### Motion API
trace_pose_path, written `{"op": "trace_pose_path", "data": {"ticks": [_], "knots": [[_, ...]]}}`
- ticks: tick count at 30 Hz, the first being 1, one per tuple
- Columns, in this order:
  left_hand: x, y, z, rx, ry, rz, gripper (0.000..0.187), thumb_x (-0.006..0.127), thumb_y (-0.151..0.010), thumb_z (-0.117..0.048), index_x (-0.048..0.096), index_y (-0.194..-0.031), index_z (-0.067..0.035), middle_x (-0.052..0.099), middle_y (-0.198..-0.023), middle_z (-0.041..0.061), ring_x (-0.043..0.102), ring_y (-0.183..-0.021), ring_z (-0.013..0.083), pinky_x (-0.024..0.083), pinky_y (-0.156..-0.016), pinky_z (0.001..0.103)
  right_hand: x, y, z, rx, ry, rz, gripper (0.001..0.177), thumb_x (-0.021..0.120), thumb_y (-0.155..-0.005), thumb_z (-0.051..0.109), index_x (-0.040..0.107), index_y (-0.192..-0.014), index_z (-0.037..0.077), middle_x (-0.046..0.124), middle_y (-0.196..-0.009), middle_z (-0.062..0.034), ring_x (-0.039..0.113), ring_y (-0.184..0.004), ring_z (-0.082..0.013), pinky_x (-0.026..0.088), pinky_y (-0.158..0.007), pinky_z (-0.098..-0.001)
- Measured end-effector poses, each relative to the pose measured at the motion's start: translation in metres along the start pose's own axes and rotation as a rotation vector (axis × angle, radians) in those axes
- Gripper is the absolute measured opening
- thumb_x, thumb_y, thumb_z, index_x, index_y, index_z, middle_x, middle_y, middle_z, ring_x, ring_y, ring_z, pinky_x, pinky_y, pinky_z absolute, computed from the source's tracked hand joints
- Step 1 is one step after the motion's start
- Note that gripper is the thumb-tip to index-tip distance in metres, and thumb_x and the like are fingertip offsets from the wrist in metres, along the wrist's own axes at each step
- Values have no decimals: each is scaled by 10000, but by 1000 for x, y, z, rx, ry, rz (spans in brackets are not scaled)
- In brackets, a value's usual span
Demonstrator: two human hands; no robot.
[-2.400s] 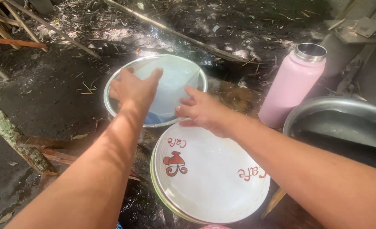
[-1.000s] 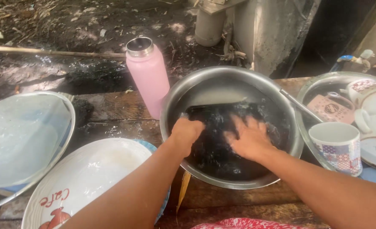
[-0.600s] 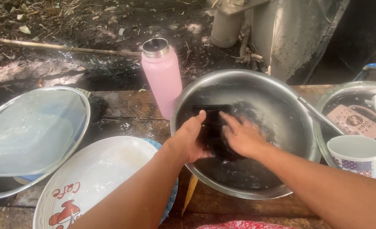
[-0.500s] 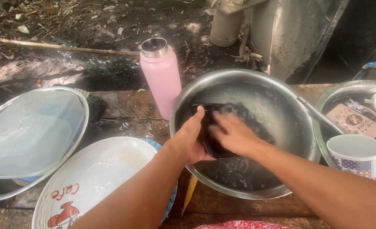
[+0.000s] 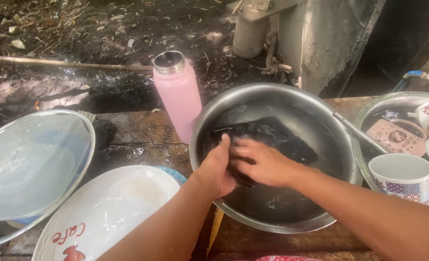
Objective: Washing and rinsing plastic containers, plates, and a water bottle in a basin outdoors.
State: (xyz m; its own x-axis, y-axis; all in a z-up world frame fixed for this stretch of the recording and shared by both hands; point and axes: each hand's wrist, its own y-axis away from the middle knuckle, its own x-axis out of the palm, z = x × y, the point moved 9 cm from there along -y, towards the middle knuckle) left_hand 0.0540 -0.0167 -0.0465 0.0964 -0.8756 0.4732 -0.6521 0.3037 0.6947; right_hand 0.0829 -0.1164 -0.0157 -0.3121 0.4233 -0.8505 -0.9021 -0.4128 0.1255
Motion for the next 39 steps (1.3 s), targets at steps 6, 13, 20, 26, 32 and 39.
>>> {"op": "trace_pose_path", "data": {"ticks": [6, 13, 20, 26, 32, 39], "knots": [[3, -3, 2, 24, -80, 27, 711, 332, -999, -611, 441, -1487, -104, 585, -1472, 180, 645, -1241, 337, 592, -950, 552, -27, 21, -7, 556, 91, 13, 583, 508, -969, 542, 414, -1521, 379, 275, -1629, -61, 269, -1501, -354, 232, -1223, -560], [6, 10, 1, -10, -90, -28, 747, 285, -998, -648, 388, -1513, -118, 550, -1468, 179, 650, -1245, 378, 607, -902, 572, -7, 9, -12, 111, 20, 19, 540, 539, -926, 482, 544, -1446, 339, 401, -1609, -65, 409, -1459, -291, 328, -1201, -466], [1, 0, 4, -9, -139, -50, 752, 313, -985, -675, 429, -1492, -131, 587, -1457, 155, 661, -1223, 343, 608, -894, 553, -2, 2, -45, 318, 86, -71, 563, 529, -997, 462, 455, -1500, 219, 308, -1624, -168, 366, -1446, -392, 311, -1186, -485], [6, 1, 2, 22, -110, 23, 802, 236, -961, -699, 463, -1463, -116, 624, -1404, 186, 679, -1191, 365, 613, -870, 556, -26, 30, 6, 418, 67, 157, 565, 460, -946, 528, 413, -1505, 466, 298, -1665, 43, 319, -1534, -268, 267, -1230, -540], [8, 16, -7, 55, -149, -45, 727, 275, -954, -689, 454, -1462, -201, 626, -1399, 124, 654, -1236, 318, 604, -927, 536, -3, 11, -29, 164, 11, 33, 636, 568, -969, 513, 378, -1557, 362, 176, -1656, -164, 168, -1518, -403, 201, -1201, -553], [4, 12, -2, 20, -108, -82, 751, 301, -970, -697, 480, -1470, -166, 627, -1396, 129, 666, -1205, 317, 611, -915, 530, -26, 31, -31, 477, 45, 96, 593, 516, -952, 513, 417, -1532, 438, 293, -1658, -41, 299, -1528, -317, 248, -1251, -544]]}}
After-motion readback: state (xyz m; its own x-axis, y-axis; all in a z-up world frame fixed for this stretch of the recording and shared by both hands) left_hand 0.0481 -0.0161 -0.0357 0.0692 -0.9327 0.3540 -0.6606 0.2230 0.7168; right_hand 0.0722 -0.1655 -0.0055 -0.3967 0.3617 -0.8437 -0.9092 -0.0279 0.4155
